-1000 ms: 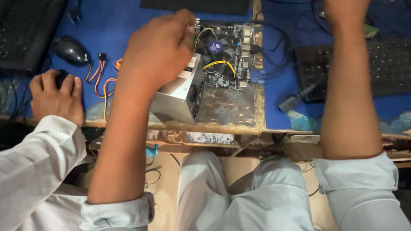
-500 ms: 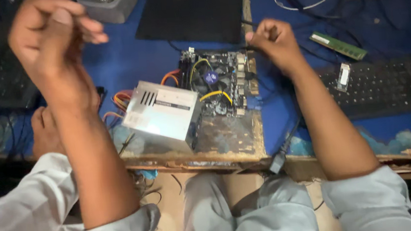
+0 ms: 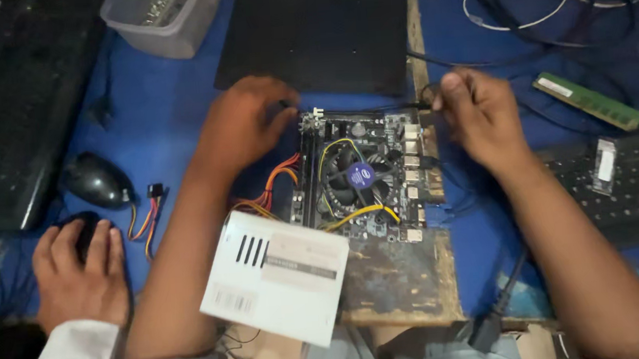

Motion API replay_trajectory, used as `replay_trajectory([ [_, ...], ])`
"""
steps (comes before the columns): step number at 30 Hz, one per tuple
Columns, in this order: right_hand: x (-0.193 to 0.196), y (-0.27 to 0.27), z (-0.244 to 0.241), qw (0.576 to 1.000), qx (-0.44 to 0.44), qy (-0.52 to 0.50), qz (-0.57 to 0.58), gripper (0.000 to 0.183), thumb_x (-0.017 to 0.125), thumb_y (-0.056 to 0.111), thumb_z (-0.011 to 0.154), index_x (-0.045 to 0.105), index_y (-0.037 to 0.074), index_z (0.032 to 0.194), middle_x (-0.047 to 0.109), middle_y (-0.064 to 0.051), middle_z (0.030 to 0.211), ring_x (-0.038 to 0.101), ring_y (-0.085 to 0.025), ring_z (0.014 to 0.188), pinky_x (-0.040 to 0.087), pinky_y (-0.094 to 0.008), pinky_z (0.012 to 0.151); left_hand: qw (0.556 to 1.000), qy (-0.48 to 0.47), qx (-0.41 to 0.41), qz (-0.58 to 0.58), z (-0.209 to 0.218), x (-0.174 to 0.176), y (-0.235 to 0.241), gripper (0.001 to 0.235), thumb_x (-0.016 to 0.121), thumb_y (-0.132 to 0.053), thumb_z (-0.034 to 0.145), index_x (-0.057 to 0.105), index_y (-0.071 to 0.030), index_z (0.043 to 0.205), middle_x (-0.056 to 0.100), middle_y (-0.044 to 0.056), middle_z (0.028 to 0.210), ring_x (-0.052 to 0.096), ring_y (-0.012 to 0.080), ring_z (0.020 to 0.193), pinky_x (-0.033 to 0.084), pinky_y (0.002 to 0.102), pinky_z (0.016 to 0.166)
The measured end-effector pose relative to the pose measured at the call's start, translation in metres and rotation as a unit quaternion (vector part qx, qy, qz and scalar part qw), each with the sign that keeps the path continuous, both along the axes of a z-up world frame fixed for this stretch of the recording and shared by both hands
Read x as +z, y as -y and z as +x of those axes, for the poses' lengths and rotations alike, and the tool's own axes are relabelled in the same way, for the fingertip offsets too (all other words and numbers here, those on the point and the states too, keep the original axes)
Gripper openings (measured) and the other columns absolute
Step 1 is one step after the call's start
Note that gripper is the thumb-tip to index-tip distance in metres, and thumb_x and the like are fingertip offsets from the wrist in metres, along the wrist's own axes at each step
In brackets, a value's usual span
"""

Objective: The person connects a power supply unit to a motherboard, plugs in a monitor cable, and inserts a RAM stick into a memory slot. The person then adjusts the power supply and continues connecting cables to the motherboard.

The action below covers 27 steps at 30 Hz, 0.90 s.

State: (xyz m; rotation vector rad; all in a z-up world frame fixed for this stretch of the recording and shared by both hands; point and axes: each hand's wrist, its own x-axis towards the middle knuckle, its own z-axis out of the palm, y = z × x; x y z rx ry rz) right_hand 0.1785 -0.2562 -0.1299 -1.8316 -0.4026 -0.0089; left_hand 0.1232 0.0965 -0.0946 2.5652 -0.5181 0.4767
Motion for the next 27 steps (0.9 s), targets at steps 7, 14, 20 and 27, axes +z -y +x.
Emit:
replay_trajectory([
  [7,0.015,0.001,-0.012,0.983,0.031,0.179,-0.008,0.068,0.033,0.052,0.122,0.063,-0.002,0.092,0.061,-0.005,0.085,0.055,-0.01,0.077,0.044,-0.024,0.07,0.999,0.004,-0.038,0.024,0.003,0.007,0.004,0.017,0.077,-0.014,0.083,0.077,-0.01,0.099,0.075,0.009,0.102,0.067,0.0339,0.099,0.054,0.045,0.082],
  [14,0.018,0.004,-0.016,0.99,-0.072,0.123,-0.001,0.08,0.024,0.062,0.117,0.066,-0.001,0.093,0.063,-0.006,0.073,0.057,-0.009,0.061,0.041,-0.025,0.057,0.997,0.014,-0.07,0.035,0.004,0.002,0.009,0.016,0.073,-0.009,0.082,0.077,-0.009,0.097,0.074,0.009,0.099,0.068,0.0333,0.095,0.054,0.045,0.081],
  [20,0.021,0.0,-0.017,0.991,0.005,0.13,-0.035,0.078,0.026,0.062,0.117,0.069,-0.001,0.099,0.066,-0.005,0.076,0.061,-0.009,0.069,0.045,-0.025,0.06,0.994,0.025,-0.065,0.079,0.003,0.005,0.014,0.013,0.071,-0.01,0.083,0.077,-0.011,0.095,0.072,0.007,0.095,0.067,0.0321,0.095,0.053,0.045,0.08],
  [27,0.023,-0.003,-0.015,0.992,0.012,0.115,-0.052,0.07,0.031,0.055,0.116,0.073,0.001,0.101,0.068,-0.004,0.079,0.057,-0.009,0.064,0.041,-0.024,0.055,0.984,0.066,-0.037,0.162,-0.005,0.009,0.021,0.01,0.071,-0.016,0.085,0.077,-0.013,0.093,0.07,0.005,0.092,0.066,0.0296,0.097,0.05,0.047,0.08],
])
